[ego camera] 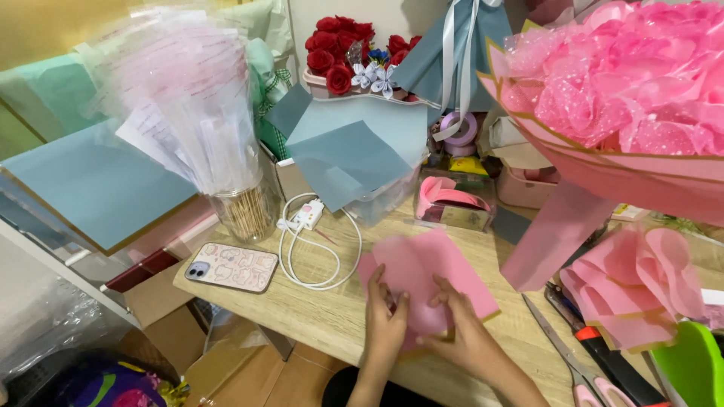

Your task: The person folds a sheet of pink wrapping paper on a wooden table, then uses a tape dispenser to apply clear tape to secure the fold. The process is repeated several times as the person continues to fold and tape the paper.

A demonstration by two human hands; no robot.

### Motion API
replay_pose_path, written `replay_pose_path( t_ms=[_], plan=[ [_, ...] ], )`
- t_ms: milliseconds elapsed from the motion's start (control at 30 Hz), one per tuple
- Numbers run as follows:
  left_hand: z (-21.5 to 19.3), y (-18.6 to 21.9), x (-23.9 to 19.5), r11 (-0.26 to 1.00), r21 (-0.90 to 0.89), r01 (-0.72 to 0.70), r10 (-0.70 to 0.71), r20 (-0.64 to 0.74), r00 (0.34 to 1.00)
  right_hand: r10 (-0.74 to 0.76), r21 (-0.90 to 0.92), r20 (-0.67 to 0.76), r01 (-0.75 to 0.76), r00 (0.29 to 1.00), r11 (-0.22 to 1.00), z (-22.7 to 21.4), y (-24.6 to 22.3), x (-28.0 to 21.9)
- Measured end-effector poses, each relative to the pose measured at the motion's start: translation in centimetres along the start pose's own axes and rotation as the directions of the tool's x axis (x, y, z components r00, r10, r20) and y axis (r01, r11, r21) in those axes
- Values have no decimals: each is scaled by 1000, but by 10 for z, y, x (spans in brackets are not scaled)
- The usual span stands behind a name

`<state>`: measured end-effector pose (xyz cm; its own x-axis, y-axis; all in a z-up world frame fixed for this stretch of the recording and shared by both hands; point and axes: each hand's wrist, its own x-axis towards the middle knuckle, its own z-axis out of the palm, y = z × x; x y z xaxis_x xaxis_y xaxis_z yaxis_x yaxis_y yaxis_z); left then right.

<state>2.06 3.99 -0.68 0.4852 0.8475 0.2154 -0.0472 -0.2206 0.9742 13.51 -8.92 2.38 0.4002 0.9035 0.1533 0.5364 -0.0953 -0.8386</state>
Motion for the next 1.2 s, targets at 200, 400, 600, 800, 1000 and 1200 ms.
replay_pose_path(
  t_ms=[200,400,600,800,1000,1200],
  plan=[
    [5,33,-13,952,-298,68,-103,-100,990,167,9,116,-169,979,986,8,-42,-26],
    [-2,79,-25,923,-383,-41,62,43,997,13,134,-201,14,979,991,10,-44,-41],
    [17,67,-52,637,-743,208,168,397,902,-539,-387,-341,408,770,827,-13,-68,-70],
    [43,-28,-135,558,-782,278,34,356,934,-678,-896,-160,183,717,405,16,-42,-100],
    [66,-94,-184,455,-806,379,-139,356,924,-560,-947,-62,128,826,293,16,-14,-112],
    [33,20,-119,371,-821,435,-291,342,893,-224,-619,-75,131,972,775,9,44,-122]
  ],
)
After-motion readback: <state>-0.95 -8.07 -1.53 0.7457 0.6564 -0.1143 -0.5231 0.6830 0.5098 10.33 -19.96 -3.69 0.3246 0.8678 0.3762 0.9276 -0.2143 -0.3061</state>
